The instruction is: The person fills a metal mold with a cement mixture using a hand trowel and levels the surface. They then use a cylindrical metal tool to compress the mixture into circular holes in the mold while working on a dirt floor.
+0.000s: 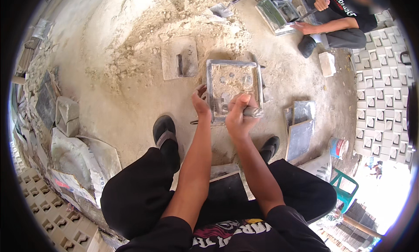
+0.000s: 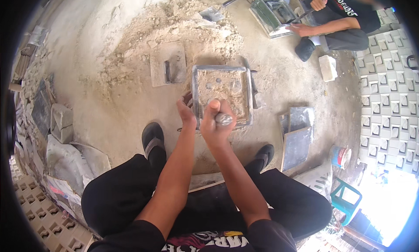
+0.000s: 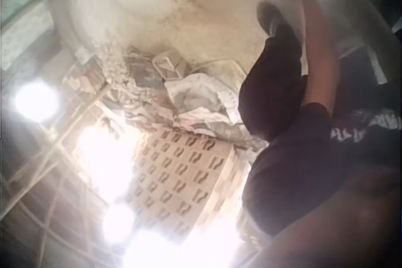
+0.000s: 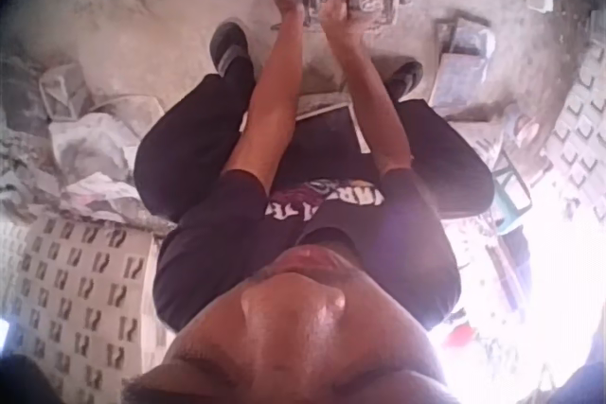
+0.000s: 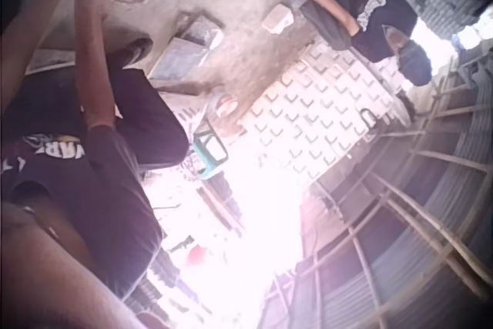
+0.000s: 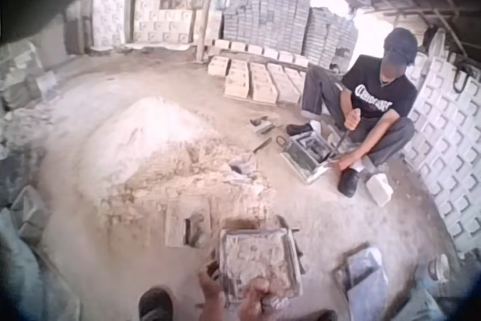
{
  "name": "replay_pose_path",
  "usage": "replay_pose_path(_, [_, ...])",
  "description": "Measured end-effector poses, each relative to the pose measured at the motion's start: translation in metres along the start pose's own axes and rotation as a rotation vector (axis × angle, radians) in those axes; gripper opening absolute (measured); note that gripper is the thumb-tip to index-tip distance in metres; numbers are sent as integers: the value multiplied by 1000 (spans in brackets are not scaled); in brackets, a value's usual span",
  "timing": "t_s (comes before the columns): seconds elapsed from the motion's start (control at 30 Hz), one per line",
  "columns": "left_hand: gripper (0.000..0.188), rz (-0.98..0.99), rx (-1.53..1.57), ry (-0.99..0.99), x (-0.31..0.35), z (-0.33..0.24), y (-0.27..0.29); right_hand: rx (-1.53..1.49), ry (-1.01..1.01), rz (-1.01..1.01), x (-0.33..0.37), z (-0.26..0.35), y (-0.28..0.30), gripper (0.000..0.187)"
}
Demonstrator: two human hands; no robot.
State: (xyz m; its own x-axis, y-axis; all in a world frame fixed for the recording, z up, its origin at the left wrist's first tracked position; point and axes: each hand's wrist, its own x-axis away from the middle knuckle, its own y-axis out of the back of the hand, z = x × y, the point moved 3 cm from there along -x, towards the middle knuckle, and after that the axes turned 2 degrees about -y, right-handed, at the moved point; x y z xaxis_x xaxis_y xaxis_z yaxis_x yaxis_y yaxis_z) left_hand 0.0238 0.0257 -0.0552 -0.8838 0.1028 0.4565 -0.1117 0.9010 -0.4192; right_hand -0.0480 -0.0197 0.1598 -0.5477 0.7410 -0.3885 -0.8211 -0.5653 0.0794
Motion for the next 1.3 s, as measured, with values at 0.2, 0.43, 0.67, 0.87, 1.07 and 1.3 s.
replay_pose_path(0.2, [57,198,215,-70,4,-9,-6,-47,-112,-62,-3,10,-4,38])
replay_pose_path(0.43, [62,161,292,-38,6,-2,-15,-2,26,-47,-11,1,-8,38])
replay_pose_path(0.67, [67,61,327,67,0,8,-8,-85,-102,-80,-21,6,-12,39])
replay_pose_path(0.87, [69,47,172,-32,-8,15,1,-24,-32,-16,-43,-3,-28,37])
replay_pose_path(1.07, [63,5,133,-50,-5,9,-4,-18,-74,179,-42,-31,-32,37])
replay_pose_path(1.3, [58,-122,-184,-170,-1,4,-9,-177,-269,153,-75,-14,-29,54])
